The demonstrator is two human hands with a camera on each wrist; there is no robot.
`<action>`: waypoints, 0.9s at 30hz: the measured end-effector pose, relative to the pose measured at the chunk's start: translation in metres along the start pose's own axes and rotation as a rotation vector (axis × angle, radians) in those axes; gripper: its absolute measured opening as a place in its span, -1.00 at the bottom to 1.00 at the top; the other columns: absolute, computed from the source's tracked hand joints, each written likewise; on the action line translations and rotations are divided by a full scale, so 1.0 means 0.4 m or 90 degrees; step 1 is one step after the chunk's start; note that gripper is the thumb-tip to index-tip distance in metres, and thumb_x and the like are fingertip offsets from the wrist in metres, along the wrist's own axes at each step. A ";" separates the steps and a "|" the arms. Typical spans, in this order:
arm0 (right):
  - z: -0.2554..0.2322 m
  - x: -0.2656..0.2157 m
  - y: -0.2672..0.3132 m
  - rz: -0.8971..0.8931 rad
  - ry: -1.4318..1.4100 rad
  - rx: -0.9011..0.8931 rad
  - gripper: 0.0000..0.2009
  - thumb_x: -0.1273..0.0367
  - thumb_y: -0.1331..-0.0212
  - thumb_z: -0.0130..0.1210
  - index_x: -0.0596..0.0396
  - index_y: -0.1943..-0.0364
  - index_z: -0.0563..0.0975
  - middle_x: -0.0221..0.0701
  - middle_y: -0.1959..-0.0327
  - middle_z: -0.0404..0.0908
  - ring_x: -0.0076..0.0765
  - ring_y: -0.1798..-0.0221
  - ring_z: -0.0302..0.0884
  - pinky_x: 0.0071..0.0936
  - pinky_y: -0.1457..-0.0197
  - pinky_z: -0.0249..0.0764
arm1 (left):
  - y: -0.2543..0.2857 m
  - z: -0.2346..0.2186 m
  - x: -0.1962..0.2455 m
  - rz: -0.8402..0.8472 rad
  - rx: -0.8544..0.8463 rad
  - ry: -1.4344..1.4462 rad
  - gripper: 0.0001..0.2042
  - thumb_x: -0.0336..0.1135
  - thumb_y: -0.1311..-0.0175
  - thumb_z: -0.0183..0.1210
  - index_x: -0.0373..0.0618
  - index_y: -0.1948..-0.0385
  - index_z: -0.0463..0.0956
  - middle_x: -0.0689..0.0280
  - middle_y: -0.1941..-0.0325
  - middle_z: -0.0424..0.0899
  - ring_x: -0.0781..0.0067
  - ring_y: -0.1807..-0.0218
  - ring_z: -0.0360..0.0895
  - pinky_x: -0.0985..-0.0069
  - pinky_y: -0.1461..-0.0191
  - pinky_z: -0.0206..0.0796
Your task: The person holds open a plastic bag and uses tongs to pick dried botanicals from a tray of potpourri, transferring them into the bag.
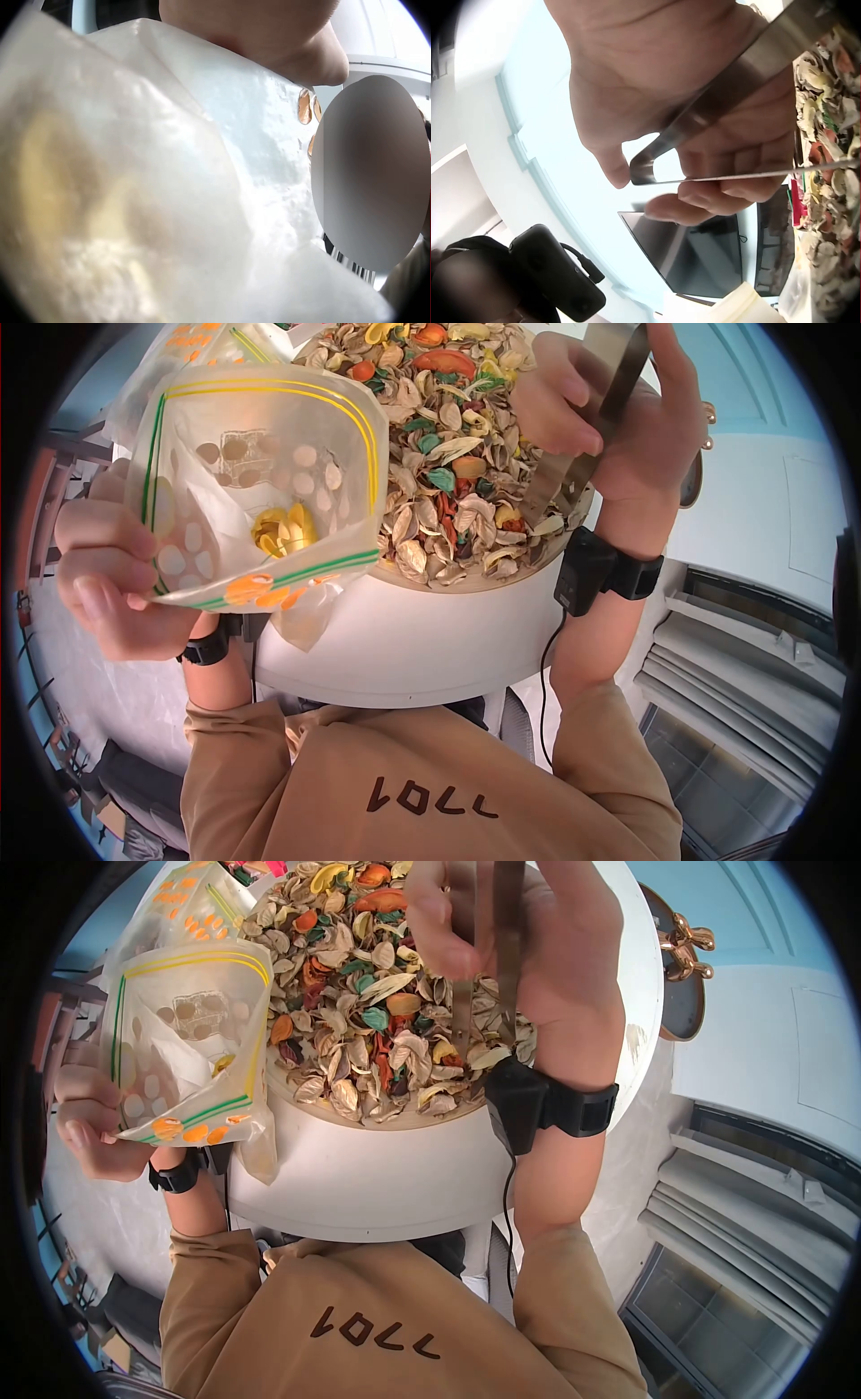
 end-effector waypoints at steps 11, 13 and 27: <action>0.014 0.043 -0.015 0.099 -0.088 0.008 -0.27 -0.26 -0.22 -0.60 0.01 0.79 0.26 -0.48 0.91 0.17 -0.52 0.85 0.03 -0.63 0.76 -0.03 | -0.002 0.003 -0.003 0.024 -0.016 0.021 -0.70 -0.25 -0.25 -0.21 -0.01 0.74 0.19 0.32 0.57 0.24 0.50 0.56 0.09 0.47 0.41 0.03; 0.008 0.038 -0.020 0.070 -0.072 0.002 -0.29 -0.25 -0.23 -0.60 -0.02 0.79 0.24 -0.50 0.92 0.14 -0.53 0.86 0.00 -0.62 0.77 -0.06 | -0.003 0.004 0.000 0.017 -0.018 0.009 -0.70 -0.25 -0.24 -0.21 -0.01 0.74 0.19 0.32 0.57 0.24 0.49 0.55 0.09 0.47 0.41 0.03; -0.031 -0.050 0.002 -0.138 -0.041 0.016 -0.36 -0.22 -0.25 -0.55 -0.10 0.77 0.22 -0.59 0.92 0.10 -0.55 0.84 -0.07 -0.58 0.76 -0.08 | -0.004 0.014 0.000 0.018 -0.013 0.000 -0.71 -0.24 -0.21 -0.18 -0.02 0.74 0.18 0.30 0.57 0.26 0.48 0.53 0.10 0.45 0.40 0.03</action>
Point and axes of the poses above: each hand's wrist, its own y-axis away from the middle knuckle, its own z-axis out of the palm, x = y × z, the point moved 8 cm from there along -y, towards the middle knuckle
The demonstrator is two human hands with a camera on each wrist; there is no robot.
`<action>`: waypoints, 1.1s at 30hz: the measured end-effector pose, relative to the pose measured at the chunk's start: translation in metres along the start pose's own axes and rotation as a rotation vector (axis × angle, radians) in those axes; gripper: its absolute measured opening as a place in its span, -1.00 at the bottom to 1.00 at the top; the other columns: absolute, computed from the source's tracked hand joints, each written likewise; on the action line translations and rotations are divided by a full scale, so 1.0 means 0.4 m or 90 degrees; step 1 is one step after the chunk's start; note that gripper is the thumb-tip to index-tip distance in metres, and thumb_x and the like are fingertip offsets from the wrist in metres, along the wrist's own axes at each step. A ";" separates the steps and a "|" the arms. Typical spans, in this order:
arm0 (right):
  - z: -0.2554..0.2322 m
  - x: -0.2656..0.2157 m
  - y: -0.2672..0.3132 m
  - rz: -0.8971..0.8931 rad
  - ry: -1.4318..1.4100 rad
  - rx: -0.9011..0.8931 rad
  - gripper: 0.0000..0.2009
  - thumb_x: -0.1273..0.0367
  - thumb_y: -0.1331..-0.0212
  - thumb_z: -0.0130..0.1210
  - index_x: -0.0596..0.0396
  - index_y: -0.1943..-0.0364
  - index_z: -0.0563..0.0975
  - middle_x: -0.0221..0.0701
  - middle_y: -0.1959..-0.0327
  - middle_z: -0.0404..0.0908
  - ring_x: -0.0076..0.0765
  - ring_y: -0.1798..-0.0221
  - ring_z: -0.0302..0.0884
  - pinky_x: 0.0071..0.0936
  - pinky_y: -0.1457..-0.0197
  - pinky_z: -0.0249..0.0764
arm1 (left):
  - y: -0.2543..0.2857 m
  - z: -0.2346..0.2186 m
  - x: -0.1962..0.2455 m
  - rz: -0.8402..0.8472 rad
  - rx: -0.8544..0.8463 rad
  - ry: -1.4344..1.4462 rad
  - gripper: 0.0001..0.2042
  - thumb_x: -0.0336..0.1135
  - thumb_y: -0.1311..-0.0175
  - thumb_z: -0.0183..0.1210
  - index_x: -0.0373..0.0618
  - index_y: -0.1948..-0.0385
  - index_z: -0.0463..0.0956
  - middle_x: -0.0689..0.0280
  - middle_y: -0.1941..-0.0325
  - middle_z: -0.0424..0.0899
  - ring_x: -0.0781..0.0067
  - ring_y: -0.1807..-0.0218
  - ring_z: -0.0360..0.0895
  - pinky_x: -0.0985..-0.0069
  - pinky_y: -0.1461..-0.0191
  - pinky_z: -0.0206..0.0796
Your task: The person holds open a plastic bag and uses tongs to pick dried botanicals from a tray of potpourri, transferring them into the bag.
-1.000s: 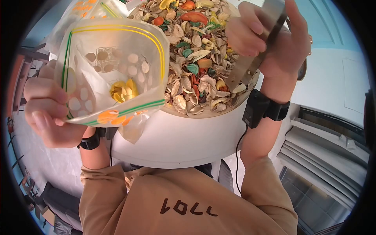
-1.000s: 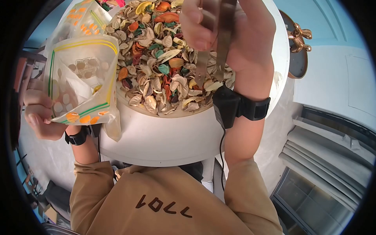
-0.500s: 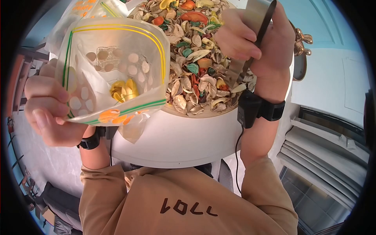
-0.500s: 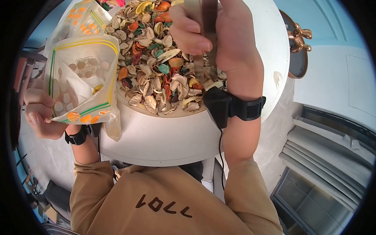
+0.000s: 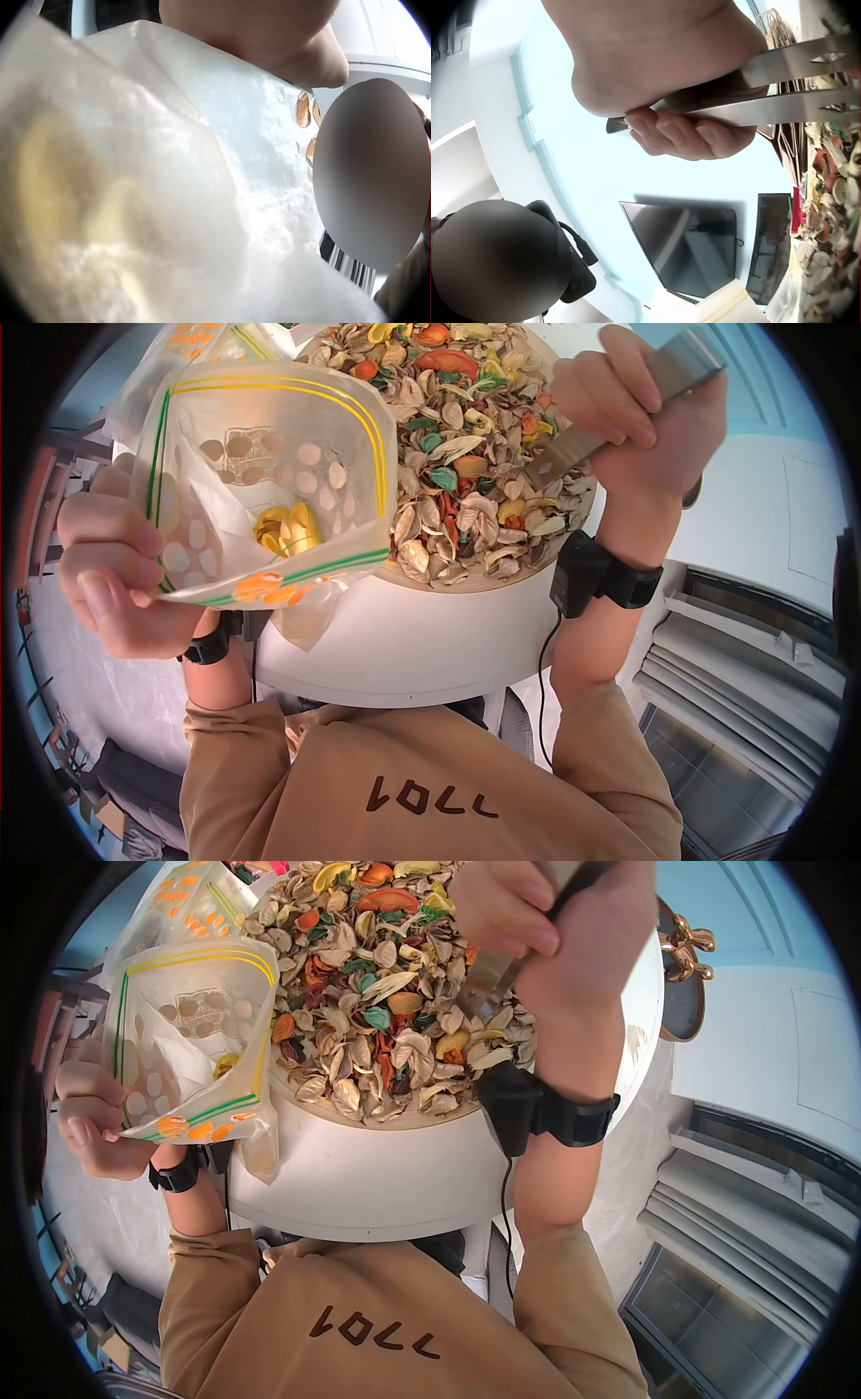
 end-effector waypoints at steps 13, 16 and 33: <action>0.074 0.063 0.014 0.141 0.049 -0.220 -0.47 -0.06 -0.34 -0.49 -0.15 0.72 0.23 -0.71 0.88 0.19 -0.67 0.76 -0.04 -0.67 0.66 -0.09 | -0.003 0.011 0.009 0.046 -0.008 -0.043 -0.72 -0.25 -0.22 -0.22 -0.03 0.73 0.17 0.29 0.57 0.26 0.52 0.58 0.05 0.47 0.44 -0.02; 0.054 0.089 0.009 0.164 -0.062 -0.093 -0.36 -0.16 -0.30 -0.57 -0.04 0.75 0.25 -0.55 0.90 0.16 -0.58 0.80 -0.03 -0.66 0.70 -0.05 | -0.002 0.011 0.009 0.045 -0.005 -0.041 -0.72 -0.25 -0.22 -0.22 -0.03 0.73 0.16 0.30 0.58 0.26 0.53 0.58 0.04 0.48 0.45 -0.03; 0.097 0.093 0.026 0.169 -0.042 -0.328 -0.36 0.03 -0.38 -0.65 -0.18 0.88 0.23 -0.65 0.94 0.22 -0.63 0.86 -0.03 -0.64 0.72 -0.05 | -0.004 0.017 0.006 0.048 -0.007 -0.011 -0.72 -0.26 -0.20 -0.22 -0.04 0.74 0.17 0.30 0.58 0.27 0.51 0.58 0.06 0.48 0.44 -0.02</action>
Point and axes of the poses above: each hand's wrist, its own y-axis away from the middle knuckle, its own z-axis out of the palm, x = y × z, the point moved 8 cm from there along -y, towards the middle knuckle
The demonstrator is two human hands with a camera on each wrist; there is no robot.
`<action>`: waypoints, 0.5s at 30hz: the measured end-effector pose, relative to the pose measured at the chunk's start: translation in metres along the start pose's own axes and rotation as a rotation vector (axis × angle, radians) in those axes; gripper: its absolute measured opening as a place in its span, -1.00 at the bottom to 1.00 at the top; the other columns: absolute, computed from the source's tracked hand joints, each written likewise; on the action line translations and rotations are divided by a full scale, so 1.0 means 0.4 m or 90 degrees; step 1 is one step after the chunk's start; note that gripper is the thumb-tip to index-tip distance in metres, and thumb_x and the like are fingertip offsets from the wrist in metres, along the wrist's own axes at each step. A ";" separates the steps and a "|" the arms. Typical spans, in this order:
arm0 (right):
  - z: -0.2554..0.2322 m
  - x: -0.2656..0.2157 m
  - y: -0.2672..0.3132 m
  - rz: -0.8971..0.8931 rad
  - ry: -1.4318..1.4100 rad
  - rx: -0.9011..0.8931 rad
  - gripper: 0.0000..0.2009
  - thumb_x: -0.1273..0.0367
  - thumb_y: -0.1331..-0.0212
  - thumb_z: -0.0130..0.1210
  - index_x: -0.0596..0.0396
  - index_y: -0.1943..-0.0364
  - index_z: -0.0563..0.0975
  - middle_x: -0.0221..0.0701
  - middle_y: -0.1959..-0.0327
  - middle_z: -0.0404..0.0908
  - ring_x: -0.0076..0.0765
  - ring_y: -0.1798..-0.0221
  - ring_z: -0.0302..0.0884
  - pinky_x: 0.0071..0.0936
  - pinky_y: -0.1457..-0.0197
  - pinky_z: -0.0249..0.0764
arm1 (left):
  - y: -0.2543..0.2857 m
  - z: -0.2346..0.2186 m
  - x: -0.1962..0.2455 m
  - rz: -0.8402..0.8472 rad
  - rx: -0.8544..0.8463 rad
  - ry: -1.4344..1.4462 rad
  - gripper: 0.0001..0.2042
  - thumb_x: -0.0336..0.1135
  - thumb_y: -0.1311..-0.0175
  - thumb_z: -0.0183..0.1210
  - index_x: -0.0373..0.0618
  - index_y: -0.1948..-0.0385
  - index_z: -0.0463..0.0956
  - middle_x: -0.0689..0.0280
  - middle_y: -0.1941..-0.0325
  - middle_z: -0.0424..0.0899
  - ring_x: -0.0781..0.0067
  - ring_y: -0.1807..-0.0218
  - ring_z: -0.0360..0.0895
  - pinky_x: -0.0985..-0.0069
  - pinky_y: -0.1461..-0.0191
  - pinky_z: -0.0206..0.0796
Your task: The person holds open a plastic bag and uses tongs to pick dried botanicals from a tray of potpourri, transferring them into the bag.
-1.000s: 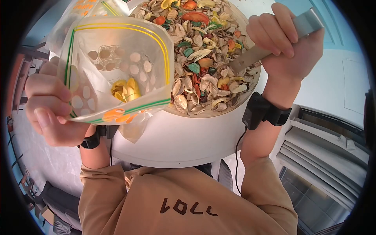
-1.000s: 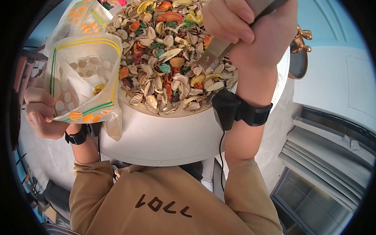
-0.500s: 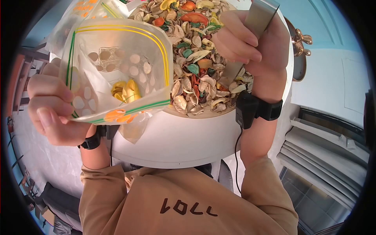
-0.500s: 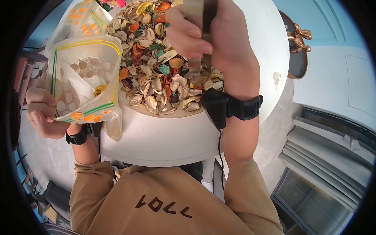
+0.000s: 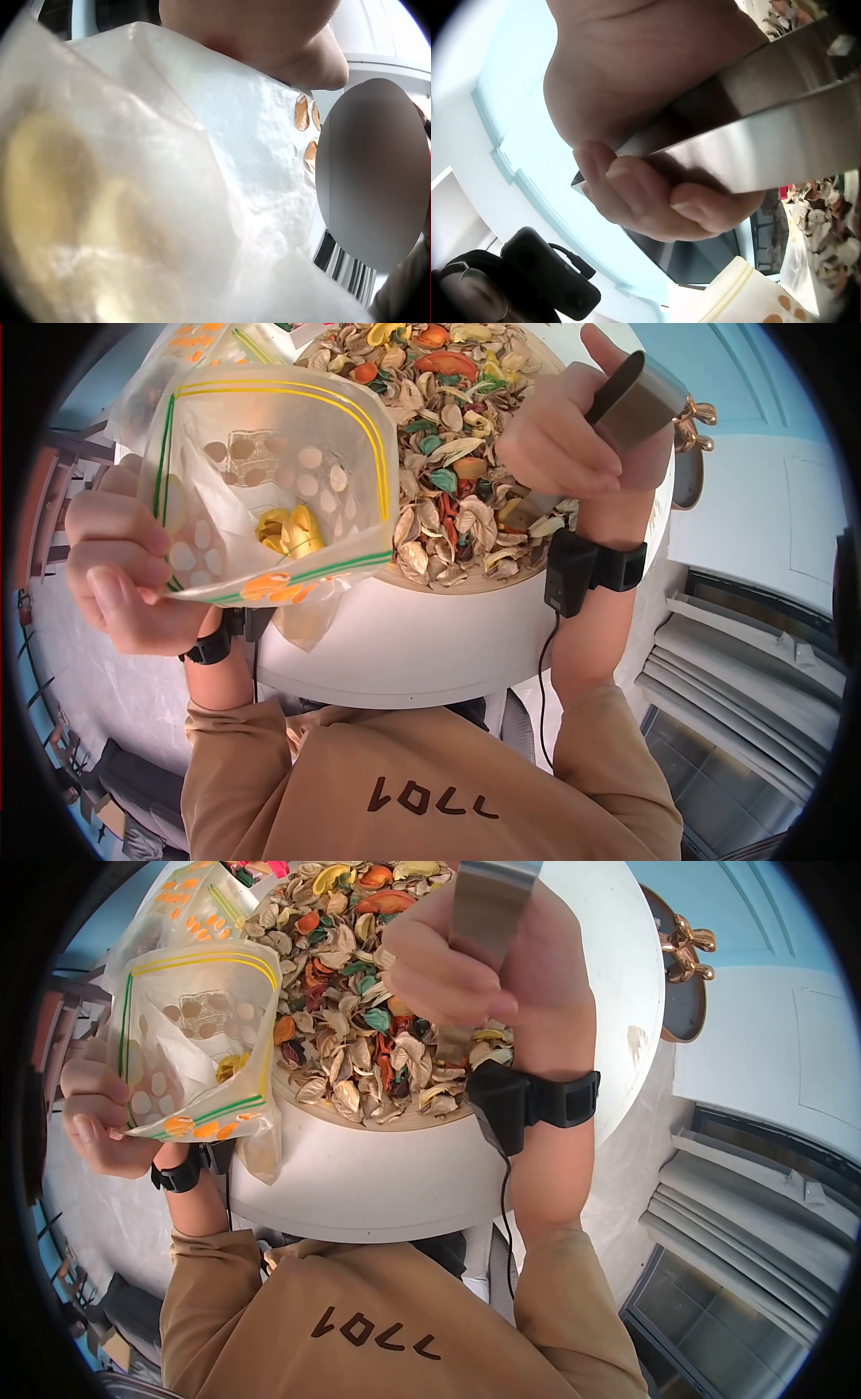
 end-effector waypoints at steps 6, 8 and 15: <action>-0.010 -0.002 0.002 -0.019 -0.040 -0.003 -0.34 -0.06 -0.36 -0.64 -0.13 0.86 0.24 -0.61 0.93 0.18 -0.57 0.85 -0.03 -0.60 0.73 -0.04 | -0.001 0.003 0.002 0.003 -0.016 -0.027 -0.72 -0.26 -0.21 -0.22 -0.04 0.73 0.17 0.30 0.59 0.25 0.52 0.58 0.06 0.48 0.45 -0.02; -0.006 -0.014 0.008 -0.027 -0.104 0.001 -0.33 -0.11 -0.34 -0.62 -0.07 0.81 0.26 -0.58 0.90 0.16 -0.55 0.81 0.01 -0.60 0.69 -0.02 | -0.001 0.002 0.003 0.002 -0.020 -0.040 -0.72 -0.27 -0.22 -0.23 -0.05 0.72 0.17 0.30 0.59 0.25 0.52 0.59 0.06 0.49 0.46 -0.02; -0.062 -0.090 0.044 -0.115 -0.051 0.081 -0.36 -0.07 -0.36 -0.66 -0.09 0.75 0.28 -0.57 0.88 0.20 -0.54 0.81 0.00 -0.57 0.67 0.00 | -0.002 0.007 0.006 0.010 -0.022 -0.022 -0.72 -0.28 -0.23 -0.23 -0.05 0.72 0.18 0.30 0.59 0.25 0.53 0.59 0.06 0.49 0.46 -0.02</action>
Point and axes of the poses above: each hand's wrist, its own y-axis away from the middle knuckle, its own z-axis out of the palm, x = y × z, the point moved 8 cm from there along -y, towards the middle knuckle
